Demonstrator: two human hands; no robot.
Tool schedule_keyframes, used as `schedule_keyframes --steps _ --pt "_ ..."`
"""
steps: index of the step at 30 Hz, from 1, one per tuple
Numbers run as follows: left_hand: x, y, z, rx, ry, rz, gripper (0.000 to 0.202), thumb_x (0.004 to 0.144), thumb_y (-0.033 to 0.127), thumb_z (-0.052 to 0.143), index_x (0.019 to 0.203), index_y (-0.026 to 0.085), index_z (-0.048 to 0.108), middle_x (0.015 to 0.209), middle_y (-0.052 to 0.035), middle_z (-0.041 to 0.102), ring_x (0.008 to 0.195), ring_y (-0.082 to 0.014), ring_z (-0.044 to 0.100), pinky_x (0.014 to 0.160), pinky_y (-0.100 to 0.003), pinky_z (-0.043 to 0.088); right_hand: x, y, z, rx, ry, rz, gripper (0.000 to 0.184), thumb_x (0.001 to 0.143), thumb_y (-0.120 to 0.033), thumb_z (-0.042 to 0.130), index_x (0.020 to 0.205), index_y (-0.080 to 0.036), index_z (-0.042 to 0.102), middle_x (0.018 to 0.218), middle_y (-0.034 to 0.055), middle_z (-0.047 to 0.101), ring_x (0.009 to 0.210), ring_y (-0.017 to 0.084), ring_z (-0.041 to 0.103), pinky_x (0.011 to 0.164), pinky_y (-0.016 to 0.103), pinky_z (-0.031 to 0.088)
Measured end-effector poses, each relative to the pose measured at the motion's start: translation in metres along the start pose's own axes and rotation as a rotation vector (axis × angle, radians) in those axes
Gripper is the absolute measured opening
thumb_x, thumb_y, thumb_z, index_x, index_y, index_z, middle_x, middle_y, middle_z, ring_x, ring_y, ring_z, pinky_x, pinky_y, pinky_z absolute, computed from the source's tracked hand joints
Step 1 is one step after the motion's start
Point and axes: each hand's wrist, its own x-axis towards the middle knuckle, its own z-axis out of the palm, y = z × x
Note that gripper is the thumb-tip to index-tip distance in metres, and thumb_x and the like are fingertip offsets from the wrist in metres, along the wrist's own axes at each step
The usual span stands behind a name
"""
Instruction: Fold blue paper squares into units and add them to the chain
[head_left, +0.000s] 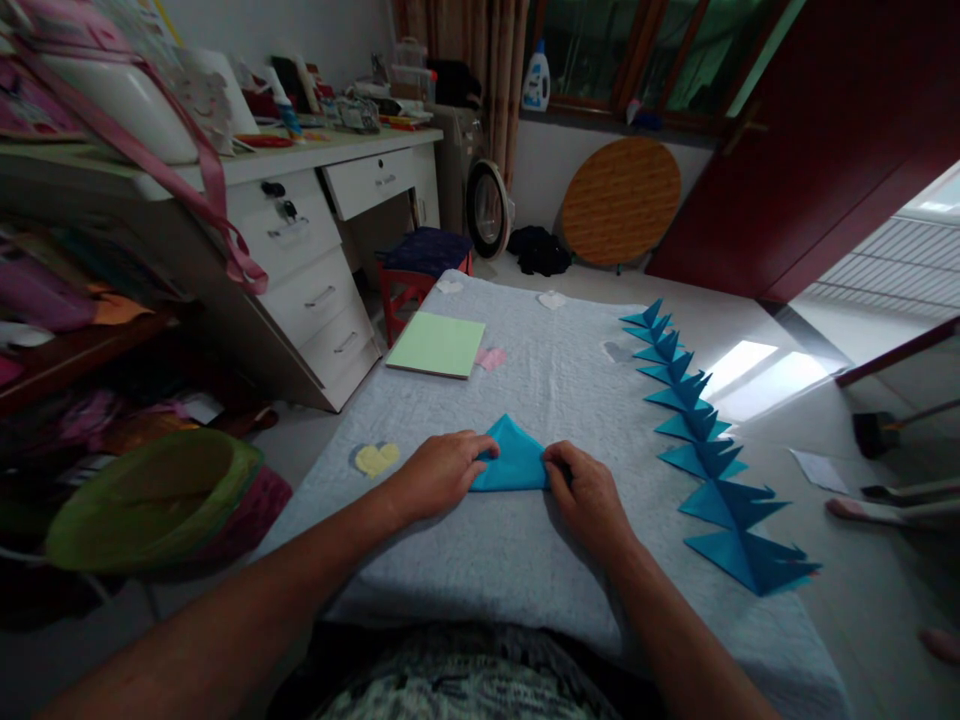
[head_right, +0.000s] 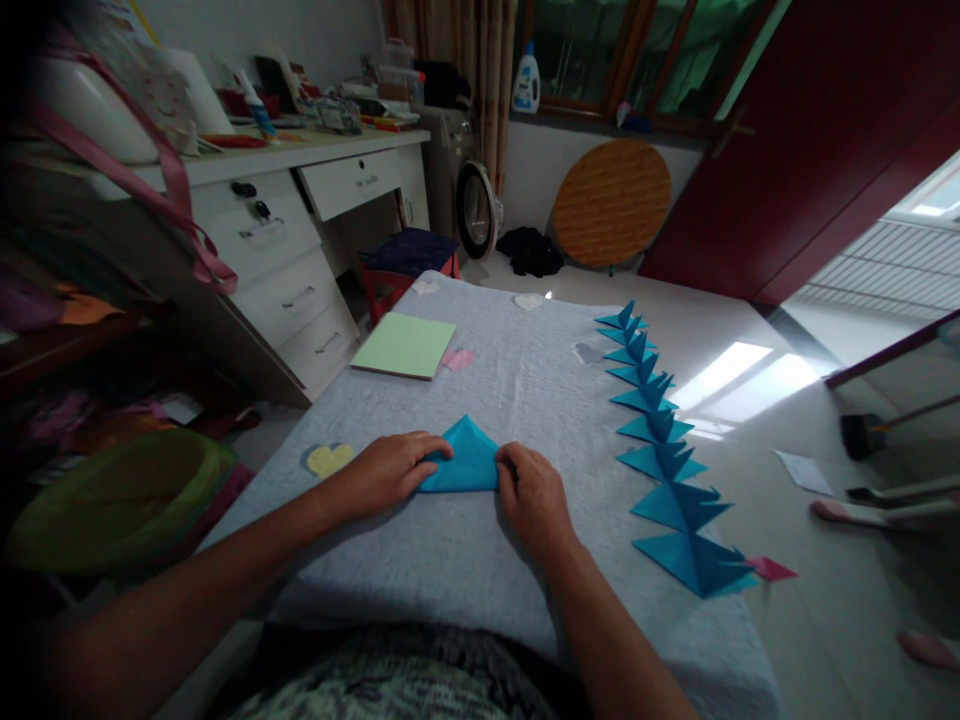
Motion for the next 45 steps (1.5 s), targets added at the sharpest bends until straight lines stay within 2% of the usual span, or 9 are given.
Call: schedule_keyframes --steps 4,7,10,15,24,30,38,45 --pt "0.004 -0.004 0.002 -0.005 0.045 0.008 0.026 0.094 0.019 0.05 0.113 0.021 0.068 0.104 -0.0067 0.069 0.094 -0.0222 0.068 0.088 -0.034 0.051 -0.002 0.003 -0.001 -0.006 0.027 0.046 0.019 0.088 -0.024 0.048 0.102 -0.02 0.061 0.086 0.0068 0.069 0.081 0.022 0.065 0.076 0.034 0.048" --pt "0.004 -0.008 0.01 -0.01 0.118 0.001 0.027 0.096 0.02 0.047 0.112 0.022 0.068 0.1 -0.0057 0.066 0.089 -0.02 0.067 0.084 -0.032 0.052 -0.002 0.004 -0.002 0.002 0.025 0.06 0.02 0.087 -0.025 0.049 0.102 -0.021 0.061 0.084 0.0059 0.069 0.079 0.022 0.064 0.074 0.034 0.049" --pt "0.003 -0.009 0.018 0.015 0.14 -0.021 0.029 0.098 0.02 0.045 0.116 0.022 0.067 0.1 -0.0056 0.065 0.086 -0.019 0.067 0.082 -0.032 0.053 -0.001 0.004 -0.002 0.017 0.024 0.056 0.018 0.087 -0.024 0.048 0.099 -0.021 0.061 0.086 0.0063 0.07 0.08 0.022 0.064 0.075 0.034 0.049" --pt "0.002 -0.005 0.02 0.098 0.12 -0.07 0.032 0.097 0.017 0.044 0.121 0.022 0.066 0.102 -0.006 0.066 0.084 -0.0193 0.067 0.081 -0.032 0.053 0.0 0.003 -0.001 0.014 0.006 0.046 0.015 0.088 -0.024 0.047 0.092 -0.021 0.061 0.087 0.0072 0.069 0.083 0.023 0.064 0.076 0.035 0.048" --pt "0.006 -0.006 0.019 0.131 0.125 -0.116 0.033 0.097 0.018 0.046 0.123 0.025 0.066 0.1 -0.0053 0.066 0.084 -0.0196 0.067 0.078 -0.03 0.052 0.0 0.002 -0.002 0.013 0.015 0.03 0.016 0.089 -0.023 0.048 0.095 -0.02 0.062 0.09 0.0072 0.069 0.085 0.023 0.065 0.078 0.035 0.048" --pt "0.007 -0.006 0.021 0.186 0.087 -0.139 0.037 0.099 0.02 0.043 0.129 0.027 0.063 0.1 -0.005 0.064 0.08 -0.0188 0.067 0.075 -0.029 0.051 0.0 0.001 -0.001 -0.019 0.016 0.008 0.016 0.09 -0.022 0.047 0.095 -0.019 0.062 0.09 0.0071 0.066 0.086 0.022 0.063 0.079 0.035 0.047" --pt "0.008 0.0 0.015 0.249 0.011 -0.183 0.039 0.099 0.019 0.043 0.132 0.029 0.061 0.1 -0.0035 0.063 0.079 -0.0166 0.066 0.074 -0.027 0.05 -0.001 0.002 0.0 -0.04 0.001 -0.008 0.015 0.091 -0.02 0.048 0.094 -0.019 0.063 0.089 0.0061 0.063 0.083 0.021 0.061 0.077 0.033 0.046" --pt "0.009 -0.001 0.017 0.267 0.018 -0.18 0.039 0.1 0.02 0.042 0.133 0.029 0.06 0.1 -0.0034 0.063 0.079 -0.017 0.066 0.073 -0.028 0.05 -0.001 0.002 0.0 -0.052 0.015 -0.011 0.015 0.09 -0.019 0.049 0.095 -0.019 0.063 0.089 0.0057 0.063 0.083 0.021 0.061 0.076 0.033 0.046"
